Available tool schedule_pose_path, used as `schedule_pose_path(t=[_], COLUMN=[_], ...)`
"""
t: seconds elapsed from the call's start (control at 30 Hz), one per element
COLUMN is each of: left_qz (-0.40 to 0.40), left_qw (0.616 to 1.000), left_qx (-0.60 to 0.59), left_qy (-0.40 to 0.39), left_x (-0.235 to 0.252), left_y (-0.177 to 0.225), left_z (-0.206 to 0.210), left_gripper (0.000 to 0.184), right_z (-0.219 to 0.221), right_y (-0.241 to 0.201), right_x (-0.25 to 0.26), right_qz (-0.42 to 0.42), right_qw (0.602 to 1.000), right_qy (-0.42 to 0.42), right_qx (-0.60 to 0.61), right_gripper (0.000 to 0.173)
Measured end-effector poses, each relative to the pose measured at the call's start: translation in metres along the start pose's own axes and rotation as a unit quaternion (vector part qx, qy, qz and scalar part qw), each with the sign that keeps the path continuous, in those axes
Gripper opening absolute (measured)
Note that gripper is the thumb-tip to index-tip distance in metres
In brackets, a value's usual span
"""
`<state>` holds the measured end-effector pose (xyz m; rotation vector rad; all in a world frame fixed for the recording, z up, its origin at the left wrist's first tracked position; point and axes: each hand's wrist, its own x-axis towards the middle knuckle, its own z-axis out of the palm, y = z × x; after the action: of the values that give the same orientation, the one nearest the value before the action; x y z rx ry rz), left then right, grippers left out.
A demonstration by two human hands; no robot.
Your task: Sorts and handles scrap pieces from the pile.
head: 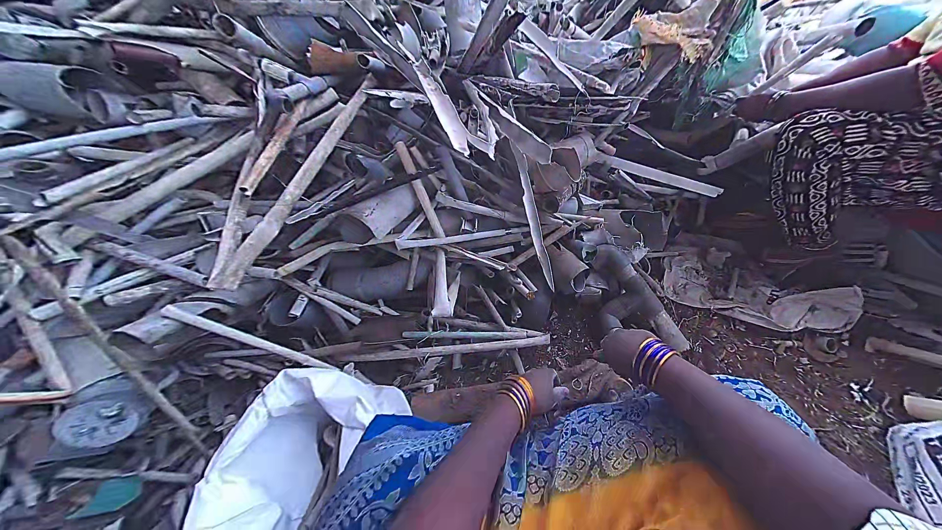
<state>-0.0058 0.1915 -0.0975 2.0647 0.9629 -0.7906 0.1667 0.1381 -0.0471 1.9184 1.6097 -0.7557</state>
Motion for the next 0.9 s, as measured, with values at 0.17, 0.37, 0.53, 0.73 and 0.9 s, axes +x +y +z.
schedule_pose_path(t=[0.17, 0.37, 0.53, 0.73, 0.9], left_qz=[-0.038, -0.078, -0.075, -0.041, 0.032], left_qw=[0.997, 0.99, 0.916, 0.721, 0.631], left_qx=[0.043, -0.065, -0.333, -0.612, -0.683], left_qy=[0.052, 0.097, 0.212, 0.323, 0.367], left_x=[0.022, 0.068, 0.125, 0.208, 0.259], left_y=[-0.03, -0.075, -0.098, -0.111, -0.122], left_z=[-0.053, -0.089, -0.113, -0.132, -0.141], left_gripper=[0.053, 0.05, 0.049, 0.046, 0.055], right_z=[0.001, -0.001, -0.011, -0.015, -0.018], right_y=[-0.012, -0.001, 0.004, 0.02, 0.035], right_x=[0.0, 0.008, 0.001, 0.006, 0.014], right_qz=[-0.047, -0.056, -0.063, -0.113, -0.122], right_qw=[0.998, 0.996, 0.995, 0.986, 0.984], right_qy=[-0.033, -0.068, -0.076, -0.085, -0.083], right_qx=[0.003, 0.003, 0.031, 0.083, 0.095], right_gripper=[0.032, 0.031, 0.032, 0.035, 0.037])
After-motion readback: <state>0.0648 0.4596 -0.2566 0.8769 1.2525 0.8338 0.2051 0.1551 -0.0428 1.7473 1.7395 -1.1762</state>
